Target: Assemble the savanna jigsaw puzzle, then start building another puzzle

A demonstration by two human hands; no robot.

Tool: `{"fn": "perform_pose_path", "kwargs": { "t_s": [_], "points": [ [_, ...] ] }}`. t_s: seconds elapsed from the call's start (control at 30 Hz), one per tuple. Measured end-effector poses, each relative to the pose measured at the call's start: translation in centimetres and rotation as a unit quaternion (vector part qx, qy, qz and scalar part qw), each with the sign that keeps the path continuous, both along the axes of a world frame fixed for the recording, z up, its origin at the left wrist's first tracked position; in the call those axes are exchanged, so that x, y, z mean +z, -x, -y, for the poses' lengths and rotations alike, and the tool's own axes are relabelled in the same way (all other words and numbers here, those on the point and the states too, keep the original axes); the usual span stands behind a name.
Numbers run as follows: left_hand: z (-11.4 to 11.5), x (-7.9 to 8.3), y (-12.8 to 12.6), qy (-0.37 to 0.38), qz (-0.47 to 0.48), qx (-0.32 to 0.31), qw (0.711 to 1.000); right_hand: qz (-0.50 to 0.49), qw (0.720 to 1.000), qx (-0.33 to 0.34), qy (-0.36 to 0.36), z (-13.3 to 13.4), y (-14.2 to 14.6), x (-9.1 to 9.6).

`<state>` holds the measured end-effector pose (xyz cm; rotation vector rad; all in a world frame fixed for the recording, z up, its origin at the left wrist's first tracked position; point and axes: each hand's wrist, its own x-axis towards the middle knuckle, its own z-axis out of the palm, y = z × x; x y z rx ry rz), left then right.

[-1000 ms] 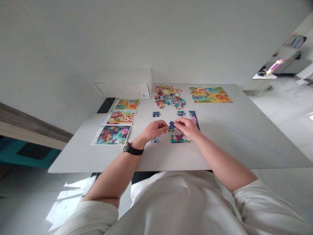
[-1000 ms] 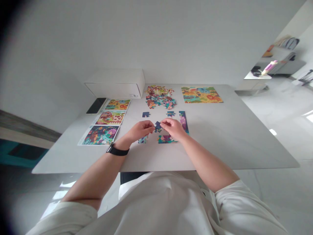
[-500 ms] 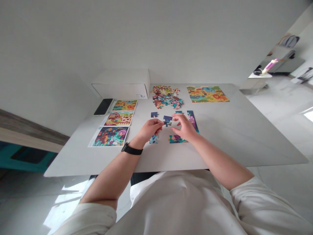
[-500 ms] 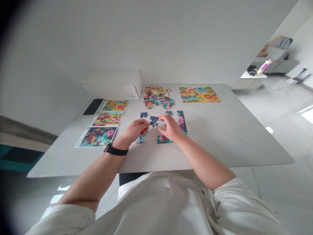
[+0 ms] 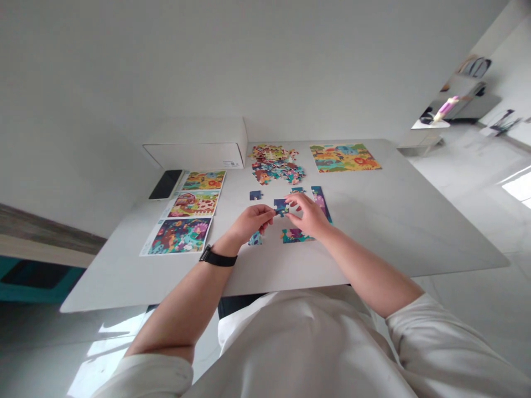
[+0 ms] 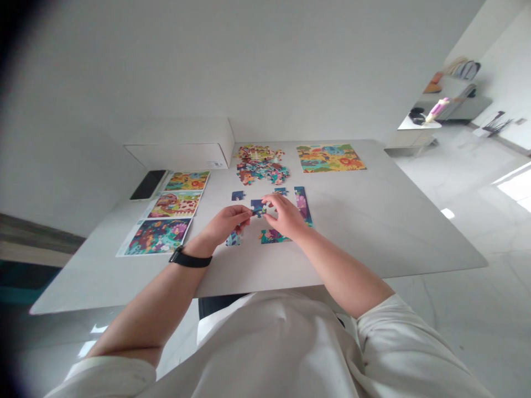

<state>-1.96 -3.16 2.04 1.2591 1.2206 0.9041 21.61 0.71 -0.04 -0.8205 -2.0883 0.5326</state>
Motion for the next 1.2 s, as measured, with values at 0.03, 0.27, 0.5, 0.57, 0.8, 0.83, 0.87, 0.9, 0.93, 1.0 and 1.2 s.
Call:
{"fn": "perform_pose_path", "kwargs": {
  "t_s": [0.03, 0.27, 0.5, 0.57, 0.8, 0.83, 0.87, 0.9, 0.93, 1.0, 1.2],
  "points": [
    [0.0, 0.0, 0.0, 0.001, -0.001, -0.002, 1.000, 0.001, 1.000, 0.000, 0.002, 0.0, 0.0, 0.0],
    [0.1, 0.2, 0.0, -0.004, -0.015, 0.003, 1.000, 0.017, 0.999, -0.009, -0.029, 0.0, -0.1, 0.3],
    [0.1, 0.1, -0.1, -0.007, -0.026, 0.002, 1.000, 0.018, 0.998, -0.018, -0.050, -0.3, -0.2, 0.2],
    [0.1, 0.0, -0.1, -0.009, -0.029, 0.000, 1.000, 0.023, 0.999, -0.024, -0.038, -0.4, -0.2, 0.1],
    [-0.1, 0.4, 1.1, -0.048, -0.039, 0.040, 0.997, 0.019, 0.999, -0.028, -0.023, -0.6, -0.3, 0.1],
    [-0.2, 0.6, 1.5, -0.056, -0.035, 0.057, 0.996, 0.017, 0.999, -0.024, -0.023, -0.6, -0.4, 0.0],
    [-0.3, 0.8, 1.9, -0.063, -0.028, 0.078, 0.995, 0.016, 0.999, -0.022, -0.022, -0.7, -0.4, 0.0],
    [-0.4, 0.9, 2.4, -0.068, -0.018, 0.102, 0.992, 0.016, 0.999, -0.021, -0.020, -0.8, -0.5, -0.1],
    [-0.5, 1.1, 2.9, -0.070, -0.007, 0.127, 0.989, 0.016, 0.999, -0.023, -0.017, -0.8, -0.5, -0.2],
    [-0.7, 1.4, 3.7, -0.073, 0.014, 0.171, 0.982, 0.015, 0.999, -0.030, -0.014, -0.9, -0.6, -0.3],
    [-0.9, 1.4, 4.6, -0.074, 0.043, 0.204, 0.975, 0.012, 0.999, -0.034, -0.014, -0.9, -0.6, -0.4]
  ]
}}
